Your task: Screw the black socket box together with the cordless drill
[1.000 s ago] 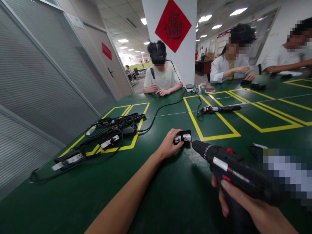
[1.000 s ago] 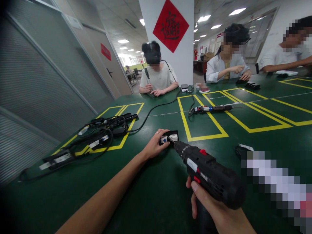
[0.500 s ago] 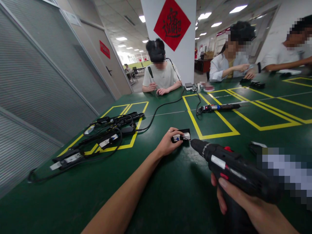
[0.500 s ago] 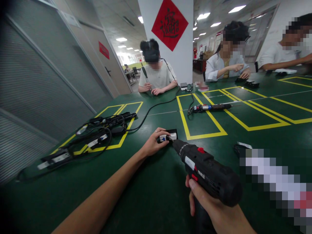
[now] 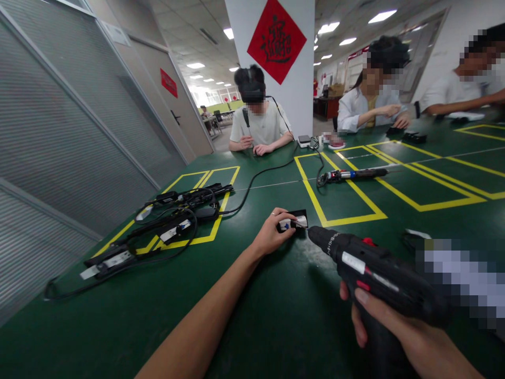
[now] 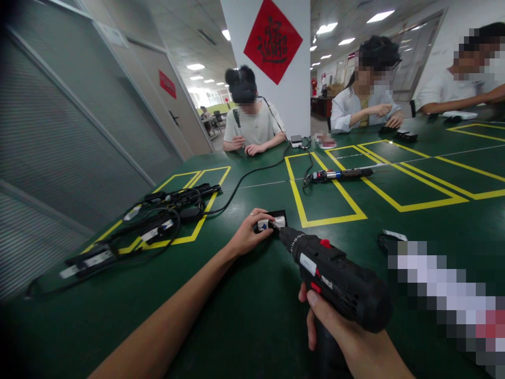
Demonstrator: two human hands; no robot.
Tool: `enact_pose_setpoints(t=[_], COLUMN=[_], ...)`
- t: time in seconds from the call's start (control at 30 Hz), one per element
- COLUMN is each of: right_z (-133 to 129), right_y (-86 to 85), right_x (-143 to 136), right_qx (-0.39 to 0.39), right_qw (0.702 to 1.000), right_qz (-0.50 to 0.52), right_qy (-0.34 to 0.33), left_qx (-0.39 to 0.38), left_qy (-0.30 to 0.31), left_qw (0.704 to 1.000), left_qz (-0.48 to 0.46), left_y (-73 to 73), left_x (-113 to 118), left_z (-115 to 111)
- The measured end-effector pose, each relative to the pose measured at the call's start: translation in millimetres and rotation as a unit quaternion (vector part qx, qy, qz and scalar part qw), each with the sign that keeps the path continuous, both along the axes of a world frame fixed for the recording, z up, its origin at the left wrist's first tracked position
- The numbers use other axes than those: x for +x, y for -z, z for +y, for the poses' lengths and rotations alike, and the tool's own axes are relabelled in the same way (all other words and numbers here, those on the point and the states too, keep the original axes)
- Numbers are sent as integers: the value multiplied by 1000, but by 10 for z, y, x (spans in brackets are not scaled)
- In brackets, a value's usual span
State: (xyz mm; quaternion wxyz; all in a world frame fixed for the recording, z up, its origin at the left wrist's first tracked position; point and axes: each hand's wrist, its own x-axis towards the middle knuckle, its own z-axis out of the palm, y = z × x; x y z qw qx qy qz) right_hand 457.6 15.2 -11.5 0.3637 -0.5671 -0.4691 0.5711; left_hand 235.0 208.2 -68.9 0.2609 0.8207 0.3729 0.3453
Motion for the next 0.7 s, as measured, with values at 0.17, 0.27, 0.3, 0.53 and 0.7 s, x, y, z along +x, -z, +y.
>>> enact_pose_setpoints(t=[0.17, 0.27, 0.3, 0.53, 0.7], right_z=[-7, -12, -15, -39, -19], right_y=[-15, -31, -37, -28, -50], right_x=[-8, -17, -18, -1, -26], right_qx=[4, 11, 12, -8, 0], right_qw=[1000, 1000, 1000, 1000, 1000], right_qz=[-6, -21, -26, -21, -1], right_qy=[2, 12, 12, 4, 11], left_qx=[-2, -1, -1, 2, -2], left_qy=[4, 3, 2, 4, 5], left_qw=[1000, 1000, 1000, 1000, 1000], left_qz=[4, 3, 1, -4, -3], left_y=[-11, -17, -18, -11, -26], left_x=[-5, -5, -4, -8, -12], left_z=[7, 8, 9, 18, 11])
